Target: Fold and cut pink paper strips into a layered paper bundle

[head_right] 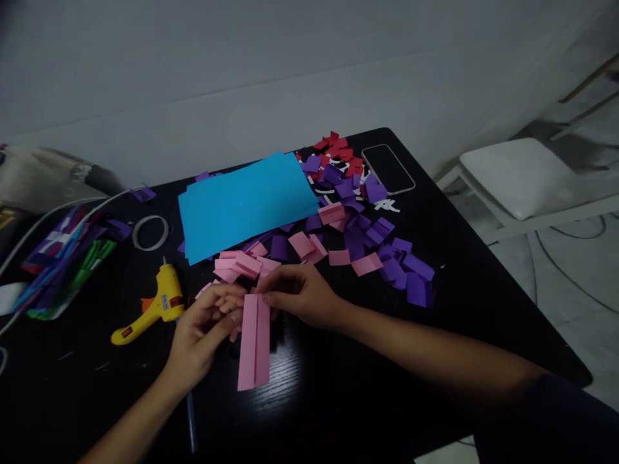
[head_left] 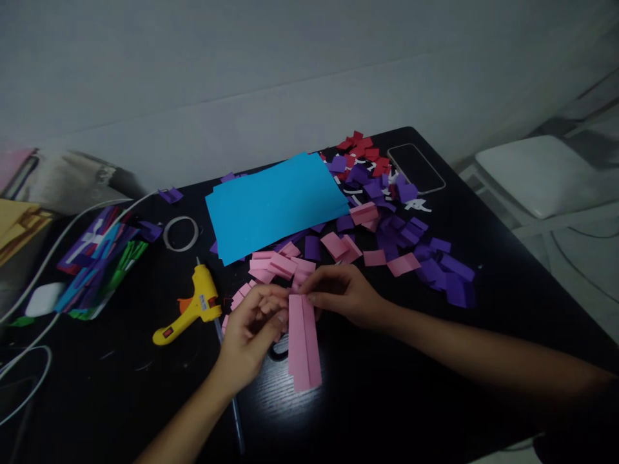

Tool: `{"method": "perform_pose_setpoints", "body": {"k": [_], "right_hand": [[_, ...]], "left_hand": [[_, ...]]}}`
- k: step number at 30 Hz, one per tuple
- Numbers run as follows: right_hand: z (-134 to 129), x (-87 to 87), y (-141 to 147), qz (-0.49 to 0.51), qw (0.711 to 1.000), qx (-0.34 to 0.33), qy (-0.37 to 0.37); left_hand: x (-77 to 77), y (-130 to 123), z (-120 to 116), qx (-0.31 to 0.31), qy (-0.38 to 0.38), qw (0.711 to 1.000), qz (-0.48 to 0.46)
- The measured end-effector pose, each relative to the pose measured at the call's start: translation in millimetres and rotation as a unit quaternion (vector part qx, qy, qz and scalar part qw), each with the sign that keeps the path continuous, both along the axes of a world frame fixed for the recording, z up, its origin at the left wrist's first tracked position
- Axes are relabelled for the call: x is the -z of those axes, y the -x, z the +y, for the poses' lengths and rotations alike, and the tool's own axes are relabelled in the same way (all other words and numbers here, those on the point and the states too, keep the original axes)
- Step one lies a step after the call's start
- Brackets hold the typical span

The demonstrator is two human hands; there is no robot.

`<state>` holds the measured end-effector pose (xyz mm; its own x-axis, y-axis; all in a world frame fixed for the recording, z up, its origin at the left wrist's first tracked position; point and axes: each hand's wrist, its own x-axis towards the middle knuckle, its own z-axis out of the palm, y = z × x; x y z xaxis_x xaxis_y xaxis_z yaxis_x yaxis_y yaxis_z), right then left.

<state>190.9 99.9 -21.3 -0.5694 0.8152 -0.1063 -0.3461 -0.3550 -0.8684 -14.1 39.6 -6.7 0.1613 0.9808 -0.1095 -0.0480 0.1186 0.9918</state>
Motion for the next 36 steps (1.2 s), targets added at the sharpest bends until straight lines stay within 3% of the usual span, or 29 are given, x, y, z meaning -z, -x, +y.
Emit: {"method": "perform_pose_setpoints", "body": {"k": [11, 20, 25, 30, 36], "right_hand": [[-1.2, -3.2, 1.1, -0.029, 0.999, 0.024, -0.035], [-6.9, -3.2, 0.8, -0.104, 0.981, 0.099, -0.132], [-9.1, -2.1, -0.3, -0.091, 0.988, 0.07, -0.106], [-11.9, -2.5, 0.3, -0.1, 0.986, 0.038, -0.126], [-3.9, -1.1, -0.5, -0.023, 0.999, -0.004, -0.035]], "left_hand": [[-2.6, -2.2, 1.4, 0.003, -0.013, 0.998, 0.057], [-5.2, -8.9, -0.5, -0.015, -0.037, 0.994, 0.099], [-1.2, -10.8, -0.4, -0.043, -0.029, 0.992, 0.113], [-1.2, -8.8, -1.5, -0.037, -0.02, 0.994, 0.102], [-1.8, -2.5, -3.2, 0.007, -0.018, 0.999, 0.035]]}}
